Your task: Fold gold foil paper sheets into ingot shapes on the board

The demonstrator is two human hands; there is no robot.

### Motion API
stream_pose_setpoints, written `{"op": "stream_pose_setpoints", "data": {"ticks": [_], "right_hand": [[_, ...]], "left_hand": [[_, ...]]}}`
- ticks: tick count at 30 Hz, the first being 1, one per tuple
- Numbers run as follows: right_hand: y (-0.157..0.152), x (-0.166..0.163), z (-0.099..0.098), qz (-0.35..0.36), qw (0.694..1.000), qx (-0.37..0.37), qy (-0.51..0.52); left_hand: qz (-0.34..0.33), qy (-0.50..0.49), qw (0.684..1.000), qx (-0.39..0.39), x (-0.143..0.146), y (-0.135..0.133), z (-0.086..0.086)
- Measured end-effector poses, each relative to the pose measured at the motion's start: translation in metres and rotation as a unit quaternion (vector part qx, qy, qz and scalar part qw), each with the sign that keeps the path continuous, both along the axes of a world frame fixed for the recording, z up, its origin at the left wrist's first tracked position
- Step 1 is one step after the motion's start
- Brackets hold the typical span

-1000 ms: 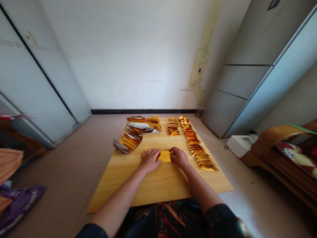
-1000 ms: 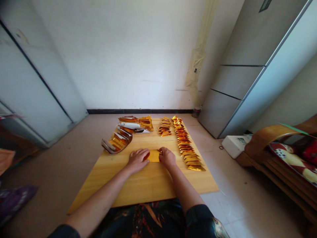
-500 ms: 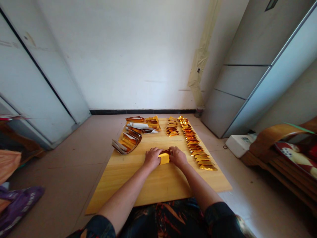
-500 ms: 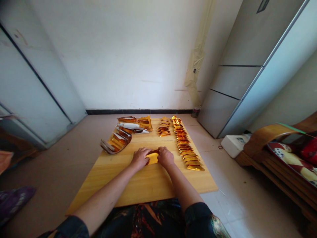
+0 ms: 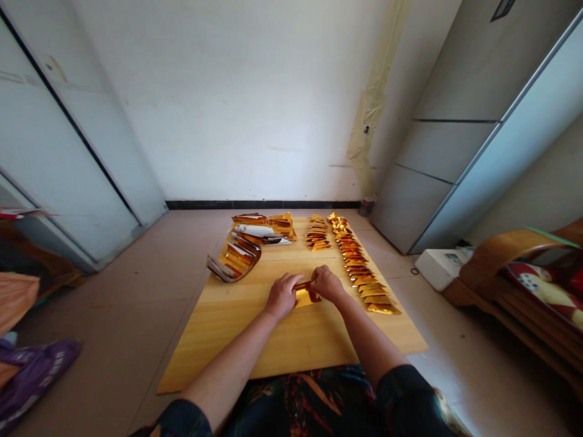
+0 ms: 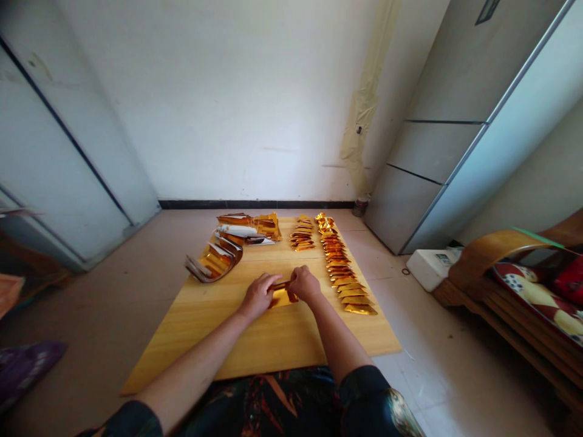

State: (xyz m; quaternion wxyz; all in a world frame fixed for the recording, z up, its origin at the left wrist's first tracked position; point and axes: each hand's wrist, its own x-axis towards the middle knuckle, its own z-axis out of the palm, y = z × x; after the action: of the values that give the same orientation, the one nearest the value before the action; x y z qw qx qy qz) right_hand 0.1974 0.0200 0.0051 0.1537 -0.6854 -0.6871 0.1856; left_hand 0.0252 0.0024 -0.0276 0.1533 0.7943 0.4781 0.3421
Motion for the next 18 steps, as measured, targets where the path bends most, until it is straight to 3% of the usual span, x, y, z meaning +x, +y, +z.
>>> {"op": "stream_pose_setpoints", "data": {"ticks": [5,13,18], "right_hand": [[-0.011,0.000,-0.004,0.022,0.993,0.026,0.109],[-0.017,-0.007,0.014,0.113,0.970,0.137,0.167],[-0.016,-0.004,0.016,0.064,0.950,0.163,0.258]], "left_hand": [[0.013,-0.065,0.998,-0.015,0.003,-0.003,0.003],[0.044,0.040,0.989,-0.139,-0.008,0.001,0.042],[0.077,-0.028,0.982,-0.173,-0.009,-0.002,0.051]]}}
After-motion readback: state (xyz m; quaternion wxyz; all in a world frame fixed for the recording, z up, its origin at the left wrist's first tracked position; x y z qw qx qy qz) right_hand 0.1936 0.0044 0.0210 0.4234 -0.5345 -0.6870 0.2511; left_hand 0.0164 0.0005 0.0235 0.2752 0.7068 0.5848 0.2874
